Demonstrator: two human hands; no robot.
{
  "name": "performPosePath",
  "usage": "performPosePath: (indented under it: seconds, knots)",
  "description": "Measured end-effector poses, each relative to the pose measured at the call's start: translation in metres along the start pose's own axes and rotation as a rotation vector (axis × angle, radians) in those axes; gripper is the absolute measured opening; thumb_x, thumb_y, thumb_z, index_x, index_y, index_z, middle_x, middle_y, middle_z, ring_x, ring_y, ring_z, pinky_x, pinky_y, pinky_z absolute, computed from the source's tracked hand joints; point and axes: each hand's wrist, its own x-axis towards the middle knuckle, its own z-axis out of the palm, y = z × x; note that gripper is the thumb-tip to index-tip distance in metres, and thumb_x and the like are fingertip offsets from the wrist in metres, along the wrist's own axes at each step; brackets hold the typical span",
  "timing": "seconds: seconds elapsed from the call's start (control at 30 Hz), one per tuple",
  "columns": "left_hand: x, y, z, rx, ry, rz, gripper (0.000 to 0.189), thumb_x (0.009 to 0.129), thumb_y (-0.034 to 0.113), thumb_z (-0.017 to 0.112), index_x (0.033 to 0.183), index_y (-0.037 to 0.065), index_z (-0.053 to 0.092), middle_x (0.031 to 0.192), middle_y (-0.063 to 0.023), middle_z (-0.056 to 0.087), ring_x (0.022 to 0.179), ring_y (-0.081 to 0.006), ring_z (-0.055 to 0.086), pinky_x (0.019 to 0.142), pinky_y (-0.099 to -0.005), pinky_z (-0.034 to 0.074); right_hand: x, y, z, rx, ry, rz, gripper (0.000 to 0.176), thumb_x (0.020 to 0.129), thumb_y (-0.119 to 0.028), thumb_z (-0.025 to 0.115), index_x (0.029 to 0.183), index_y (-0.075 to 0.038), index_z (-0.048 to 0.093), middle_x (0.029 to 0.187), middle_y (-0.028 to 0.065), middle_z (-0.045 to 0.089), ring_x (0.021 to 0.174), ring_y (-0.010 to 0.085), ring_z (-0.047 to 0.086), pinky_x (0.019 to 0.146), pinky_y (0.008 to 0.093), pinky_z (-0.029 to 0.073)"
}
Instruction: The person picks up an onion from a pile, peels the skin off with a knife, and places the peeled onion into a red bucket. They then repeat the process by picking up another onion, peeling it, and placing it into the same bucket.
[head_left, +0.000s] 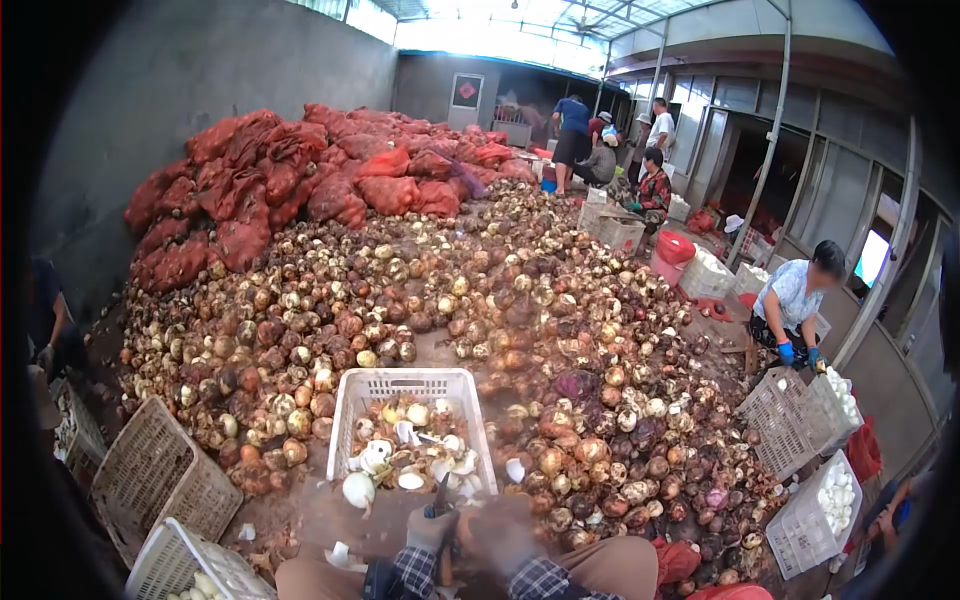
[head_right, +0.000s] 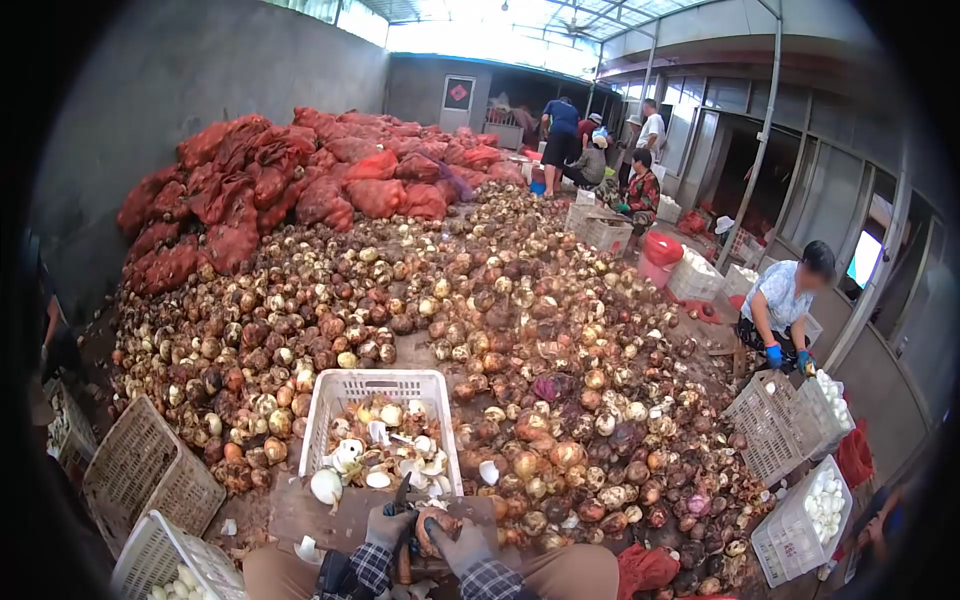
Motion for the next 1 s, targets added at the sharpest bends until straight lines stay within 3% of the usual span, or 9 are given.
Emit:
performPosePath:
  seconds: [0.13,0.3,0.5,0.57,0.6,0.7,0.83,0.93,1.0]
  knots:
    - [-0.009,0.018,0.001,0.164,-0.009,0.04,0.02,0.076,0.02,0.073,0.088,0.004,0.07,0.07,-0.0045,0.067,0.063,-0.0136,0.063,0.058,-0.0306,0.05,-0.021,-0.077,-0.08,0.024,0.102,-0.173,0.063,0.082,-0.038,0.068,0.133,-0.005,0.049,0.128,0.0186,0.052,0.121,0.0367,0.049,0.102,0.0413,0.04]
    - [0.001,0.006,0.005,0.652,-0.021,0.08,0.038,0.072,0.032,0.074,0.102,0.01,0.07,0.091,-0.0113,0.071,0.083,-0.0245,0.068,0.076,-0.0362,0.053,0.004,-0.018,-0.045,0.1,0.02,-0.34,0.049,0.081,-0.024,0.069,0.125,-0.006,0.058,0.124,0.0156,0.057,0.115,0.0287,0.055,0.1,0.0371,0.042]
    - [-0.003,0.08,-0.001,1.04,0.131,0.037,0.071,0.072,0.037,0.077,0.13,0.008,0.049,0.109,-0.0157,0.066,0.1,-0.0304,0.064,0.091,-0.0393,0.049,-0.015,-0.038,-0.087,0.66,0.353,-0.005,0.035,0.087,-0.02,0.06,0.118,-0.002,0.063,0.109,0.0088,0.066,0.095,0.0162,0.06,0.088,0.0298,0.047]
    - [0.015,0.067,-0.02,0.294,0.114,0.529,0.047,0.077,0.031,0.07,0.113,0.004,0.056,0.099,-0.0133,0.068,0.086,-0.0216,0.066,0.075,-0.0349,0.052,-0.008,-0.03,-0.079,0.792,0.486,-0.085,0.033,0.09,-0.022,0.058,0.115,-0.002,0.064,0.102,0.0083,0.067,0.093,0.0159,0.061,0.084,0.0292,0.049]
    - [-0.003,0.086,-0.028,0.324,0.164,0.536,0.041,0.079,0.018,0.072,0.114,0.003,0.056,0.093,-0.0082,0.067,0.076,-0.0145,0.063,0.067,-0.0308,0.053,0.001,-0.017,-0.076,0.502,0.526,-0.203,0.032,0.091,-0.023,0.057,0.114,-0.002,0.064,0.1,0.0086,0.067,0.093,0.0161,0.061,0.083,0.0298,0.05]
    - [-0.061,0.081,-0.034,-0.2,-0.029,0.169,0.03,0.085,0.017,0.067,0.11,0.002,0.061,0.091,-0.0096,0.068,0.074,-0.0156,0.065,0.065,-0.0303,0.054,-0.014,-0.025,-0.077,1.095,0.347,0.098,0.035,0.093,-0.026,0.054,0.114,0.001,0.063,0.106,0.0114,0.066,0.095,0.0174,0.062,0.084,0.0318,0.05]
    - [-0.1,0.037,-0.012,0.339,0.011,0.009,0.03,0.089,0.013,0.061,0.117,0.003,0.056,0.095,-0.007,0.066,0.073,-0.008,0.058,0.063,-0.0241,0.051,-0.016,-0.072,-0.097,0.936,0.428,0.116,0.04,0.094,-0.029,0.052,0.114,0.004,0.061,0.113,0.0135,0.063,0.101,0.0213,0.06,0.09,0.0342,0.048]
    - [-0.123,0.054,0.018,0.658,-0.031,0.202,0.042,0.089,0.024,0.059,0.126,0.006,0.05,0.101,-0.0138,0.066,0.086,-0.0247,0.065,0.076,-0.036,0.053,-0.025,-0.107,-0.119,0.47,0.412,0.01,0.044,0.102,-0.031,0.036,0.115,0.001,0.061,0.112,0.0158,0.062,0.1,0.024,0.061,0.09,0.0346,0.05]
    - [-0.125,0.055,0.027,0.843,-0.051,0.242,0.048,0.088,0.029,0.057,0.129,0.006,0.046,0.108,-0.0172,0.064,0.095,-0.0313,0.064,0.081,-0.0404,0.052,-0.023,-0.087,-0.106,0.843,0.416,0.144,0.042,0.098,-0.033,0.046,0.116,0.003,0.06,0.114,0.0143,0.062,0.104,0.023,0.059,0.093,0.0348,0.047]
